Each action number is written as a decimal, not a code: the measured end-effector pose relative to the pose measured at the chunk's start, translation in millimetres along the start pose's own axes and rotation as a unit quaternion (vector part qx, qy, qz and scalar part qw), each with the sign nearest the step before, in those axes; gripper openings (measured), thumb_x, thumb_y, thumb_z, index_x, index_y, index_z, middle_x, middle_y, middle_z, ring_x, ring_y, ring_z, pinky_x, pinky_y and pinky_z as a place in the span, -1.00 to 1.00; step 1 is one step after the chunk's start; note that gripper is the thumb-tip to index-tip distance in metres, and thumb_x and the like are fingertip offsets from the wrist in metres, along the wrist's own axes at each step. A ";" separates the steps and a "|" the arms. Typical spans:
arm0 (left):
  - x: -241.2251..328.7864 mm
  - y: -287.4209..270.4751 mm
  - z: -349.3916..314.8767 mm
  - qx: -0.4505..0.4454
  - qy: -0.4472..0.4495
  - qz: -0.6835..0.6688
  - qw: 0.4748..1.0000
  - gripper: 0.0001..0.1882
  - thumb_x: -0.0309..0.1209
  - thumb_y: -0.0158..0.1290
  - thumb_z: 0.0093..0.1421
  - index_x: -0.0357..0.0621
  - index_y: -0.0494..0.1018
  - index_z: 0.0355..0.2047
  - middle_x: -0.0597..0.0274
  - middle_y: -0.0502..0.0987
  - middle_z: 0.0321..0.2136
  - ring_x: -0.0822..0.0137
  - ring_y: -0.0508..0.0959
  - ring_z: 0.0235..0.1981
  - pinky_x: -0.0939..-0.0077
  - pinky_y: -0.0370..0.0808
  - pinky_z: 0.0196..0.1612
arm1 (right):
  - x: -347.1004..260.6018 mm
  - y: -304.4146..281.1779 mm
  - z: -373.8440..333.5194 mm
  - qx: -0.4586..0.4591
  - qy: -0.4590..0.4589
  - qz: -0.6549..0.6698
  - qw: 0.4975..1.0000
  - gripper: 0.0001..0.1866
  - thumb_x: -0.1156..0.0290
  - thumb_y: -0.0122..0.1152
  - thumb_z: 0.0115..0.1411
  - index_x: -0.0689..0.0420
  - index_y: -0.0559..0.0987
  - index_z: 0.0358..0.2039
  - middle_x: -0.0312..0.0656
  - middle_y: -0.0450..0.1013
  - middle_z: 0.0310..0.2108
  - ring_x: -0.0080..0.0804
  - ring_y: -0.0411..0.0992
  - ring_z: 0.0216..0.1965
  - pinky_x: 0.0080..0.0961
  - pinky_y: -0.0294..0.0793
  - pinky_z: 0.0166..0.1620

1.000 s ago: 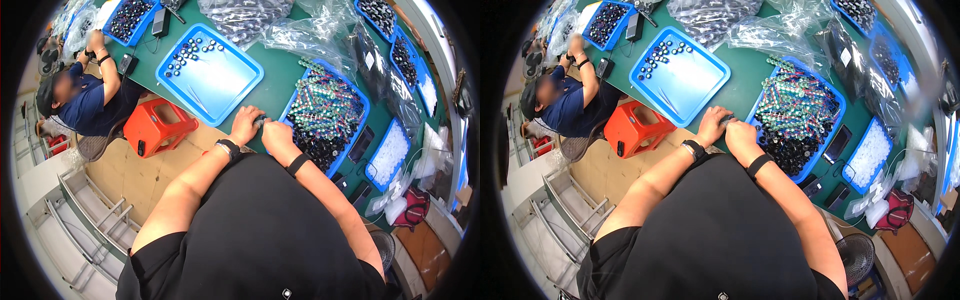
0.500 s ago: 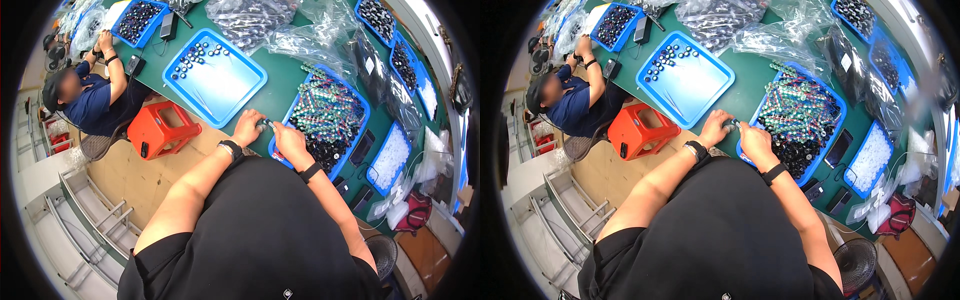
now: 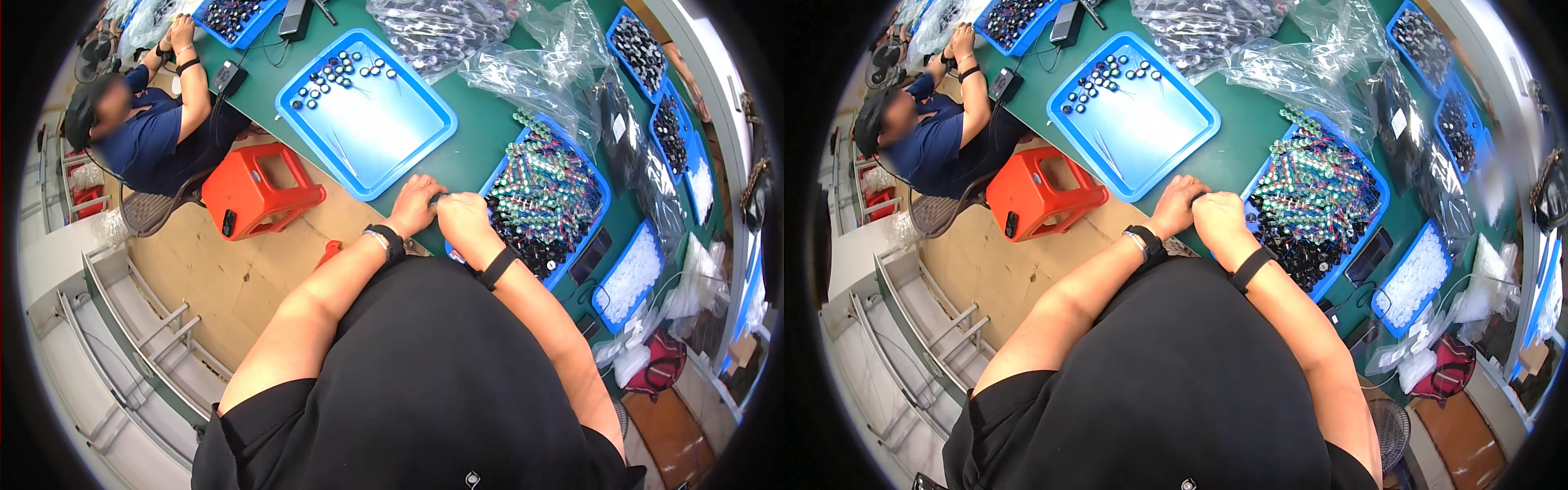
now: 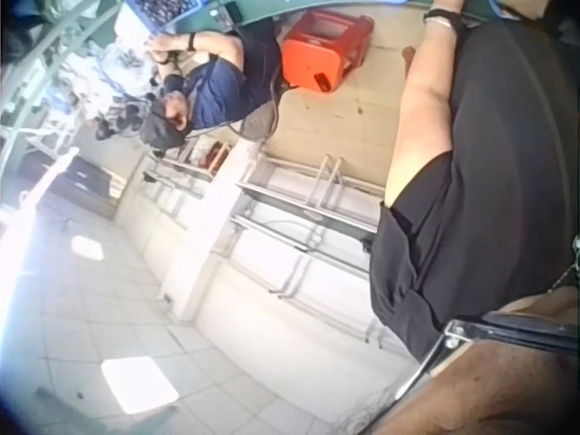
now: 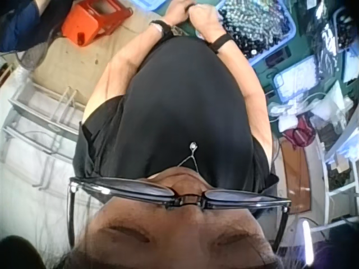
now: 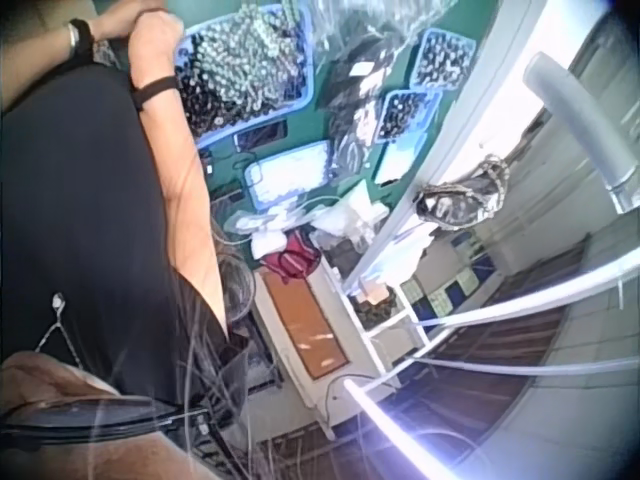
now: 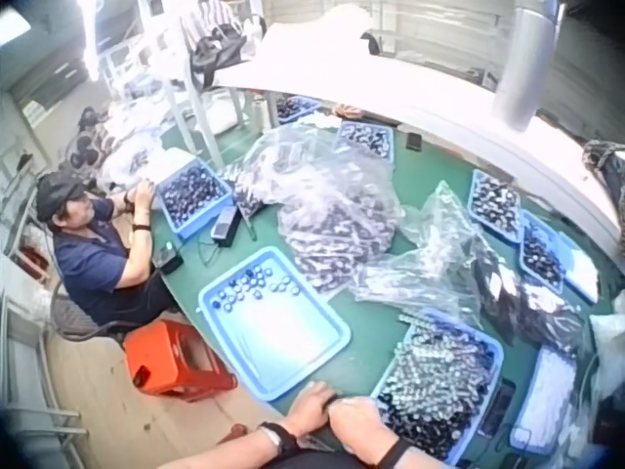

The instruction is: The person sits at a green workbench and repeatedly picks up small cylindrical components from a blue tray. They use a black marker to write on the components and then place them into a separate blue tray. The process is repetitive and involves handling small electronic parts.

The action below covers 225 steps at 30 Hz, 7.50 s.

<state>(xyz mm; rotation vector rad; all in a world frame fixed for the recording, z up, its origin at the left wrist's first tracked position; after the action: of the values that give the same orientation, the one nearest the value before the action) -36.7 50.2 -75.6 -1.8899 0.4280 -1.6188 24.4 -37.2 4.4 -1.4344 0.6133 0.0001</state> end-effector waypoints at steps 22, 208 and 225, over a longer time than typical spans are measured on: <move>2.1 -13.2 5.8 -0.061 -0.065 -0.112 0.990 -0.72 -0.53 0.14 0.01 -0.19 0.47 -0.21 0.24 0.46 -0.35 0.28 0.43 -0.27 0.41 0.37 -0.16 | 30.8 -32.7 -26.9 -0.067 0.167 0.051 0.982 -0.72 0.24 0.19 0.11 0.20 0.52 -0.28 -0.04 0.51 -0.50 -0.17 0.53 -0.46 -0.34 0.48 -0.38; 152.6 9.5 22.0 -0.294 -0.190 -0.395 0.850 -0.60 -0.56 0.03 0.16 -0.31 0.36 0.04 0.22 0.48 -0.15 0.46 0.47 -0.15 0.56 0.40 -0.04 | 107.5 -47.5 -197.1 0.221 0.419 0.709 0.522 -0.75 0.37 0.18 0.19 0.24 0.49 -0.18 -0.14 0.53 -0.37 -0.82 0.10 -0.72 -0.80 0.07 -0.65; 178.0 13.4 25.3 -0.304 -0.162 -0.392 0.853 -0.57 -0.56 0.08 0.14 -0.31 0.36 0.05 0.23 0.50 -0.20 0.47 0.48 -0.15 0.56 0.41 -0.02 | 77.4 -85.0 -166.9 0.218 0.349 0.671 0.616 -0.79 0.44 0.23 0.15 0.19 0.53 -0.20 -0.33 0.51 -0.41 -0.84 0.18 -0.62 -0.83 0.06 -0.60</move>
<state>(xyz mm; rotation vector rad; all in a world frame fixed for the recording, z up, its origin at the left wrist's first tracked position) 25.6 -61.1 51.8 -3.0547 -0.0191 -1.6821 54.7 -232.2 50.4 -0.1421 2.0784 0.4665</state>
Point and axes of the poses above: each hand's wrist, its own z-axis towards the middle knuckle, its own y-axis out of the palm, x = y × z, the point moved 4 cm from there along z, towards the middle knuckle
